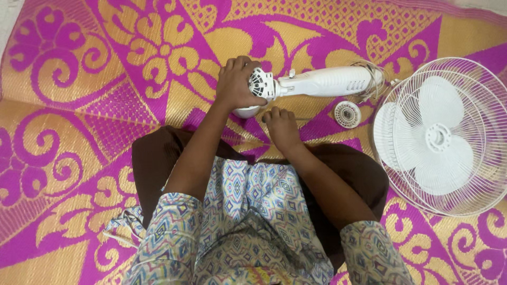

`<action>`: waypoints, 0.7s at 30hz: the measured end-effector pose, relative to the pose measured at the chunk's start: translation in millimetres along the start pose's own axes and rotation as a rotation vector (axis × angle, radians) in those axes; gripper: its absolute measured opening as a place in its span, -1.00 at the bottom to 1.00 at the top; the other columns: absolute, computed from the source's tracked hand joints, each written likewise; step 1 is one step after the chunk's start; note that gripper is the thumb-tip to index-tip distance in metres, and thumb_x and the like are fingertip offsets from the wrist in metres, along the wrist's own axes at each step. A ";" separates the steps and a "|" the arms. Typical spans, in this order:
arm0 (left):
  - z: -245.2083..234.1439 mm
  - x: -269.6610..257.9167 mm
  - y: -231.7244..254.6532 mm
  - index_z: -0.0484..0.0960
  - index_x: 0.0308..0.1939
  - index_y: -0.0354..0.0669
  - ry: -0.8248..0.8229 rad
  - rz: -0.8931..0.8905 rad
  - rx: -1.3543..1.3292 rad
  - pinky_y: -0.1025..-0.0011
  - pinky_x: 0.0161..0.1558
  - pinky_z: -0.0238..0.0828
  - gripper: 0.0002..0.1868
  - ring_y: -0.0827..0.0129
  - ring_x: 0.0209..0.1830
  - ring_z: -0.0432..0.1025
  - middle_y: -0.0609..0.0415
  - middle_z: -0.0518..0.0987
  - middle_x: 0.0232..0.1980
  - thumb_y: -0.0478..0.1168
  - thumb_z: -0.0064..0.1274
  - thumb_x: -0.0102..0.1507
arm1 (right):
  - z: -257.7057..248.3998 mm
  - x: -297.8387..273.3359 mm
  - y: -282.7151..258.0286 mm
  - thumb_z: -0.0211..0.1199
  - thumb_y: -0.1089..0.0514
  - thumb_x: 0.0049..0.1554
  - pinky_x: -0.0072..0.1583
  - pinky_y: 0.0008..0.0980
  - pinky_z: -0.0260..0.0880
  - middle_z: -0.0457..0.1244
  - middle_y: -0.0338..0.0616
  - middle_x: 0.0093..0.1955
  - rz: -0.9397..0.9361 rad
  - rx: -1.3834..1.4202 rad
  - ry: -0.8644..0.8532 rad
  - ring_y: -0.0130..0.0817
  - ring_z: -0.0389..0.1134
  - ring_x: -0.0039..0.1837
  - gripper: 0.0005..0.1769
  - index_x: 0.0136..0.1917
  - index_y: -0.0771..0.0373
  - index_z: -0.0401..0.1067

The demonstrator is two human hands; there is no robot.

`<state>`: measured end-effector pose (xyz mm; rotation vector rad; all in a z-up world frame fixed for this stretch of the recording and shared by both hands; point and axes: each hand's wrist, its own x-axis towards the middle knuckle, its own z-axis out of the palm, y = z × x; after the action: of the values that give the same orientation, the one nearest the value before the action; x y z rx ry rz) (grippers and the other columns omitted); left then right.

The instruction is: The person uses a green-handled screwdriver to remove screws from the rear grille of a white electric fan, then reattaches the grille and tightens the screws. The fan body and a separate fan cage are visible nearby.

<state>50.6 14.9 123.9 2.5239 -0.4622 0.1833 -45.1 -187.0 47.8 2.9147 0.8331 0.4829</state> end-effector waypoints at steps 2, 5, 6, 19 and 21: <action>0.8 -2.7 -0.3 0.54 0.26 0.03 -0.003 0.004 0.018 -0.01 0.23 0.20 0.06 0.03 0.27 0.25 -0.02 0.41 0.22 0.21 0.45 -0.32 | 19.2 10.1 8.8 0.31 0.15 0.03 0.00 -0.12 0.38 0.29 -0.07 -0.14 0.020 0.020 -0.091 -0.13 0.38 -0.06 -0.89 -0.18 0.20 0.48; 0.8 -4.3 2.6 0.53 0.26 0.03 0.006 0.014 0.040 -0.02 0.22 0.20 0.06 0.02 0.27 0.24 -0.03 0.40 0.22 0.22 0.44 -0.31 | 34.1 18.2 26.9 0.36 0.10 -0.02 -0.02 -0.06 0.41 0.35 0.01 -0.15 0.105 0.120 -0.260 -0.05 0.42 -0.06 -0.83 -0.25 0.24 0.53; 0.6 -4.8 3.5 0.53 0.26 0.03 0.011 0.018 0.046 -0.03 0.22 0.20 0.05 0.02 0.27 0.24 -0.03 0.39 0.21 0.23 0.44 -0.30 | 33.2 18.3 33.1 0.37 0.08 0.00 -0.03 -0.04 0.42 0.36 0.05 -0.14 0.149 0.178 -0.299 -0.01 0.43 -0.06 -0.81 -0.24 0.25 0.53; -8.6 -7.8 12.0 0.57 0.26 0.12 -0.048 0.040 0.002 -0.05 0.18 0.16 0.05 0.01 0.29 0.22 -0.06 0.38 0.20 0.27 0.43 -0.31 | -27.7 49.7 35.7 0.27 0.03 0.26 -0.09 -0.43 0.48 0.38 -0.10 -0.19 0.837 1.554 -0.213 -0.36 0.45 -0.16 -0.72 0.00 0.31 0.39; -10.1 -8.3 12.4 0.56 0.28 0.13 -0.061 0.036 -0.007 -0.05 0.18 0.16 0.06 0.01 0.30 0.22 -0.06 0.37 0.21 0.27 0.43 -0.31 | -26.9 50.8 34.1 0.32 0.10 0.24 -0.10 -0.41 0.49 0.38 -0.05 -0.19 0.803 1.632 -0.119 -0.34 0.43 -0.17 -0.73 -0.04 0.36 0.39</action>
<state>38.0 13.1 136.7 2.5209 -0.5317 0.1180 4.3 -189.7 92.7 4.5728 -0.3548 -0.8517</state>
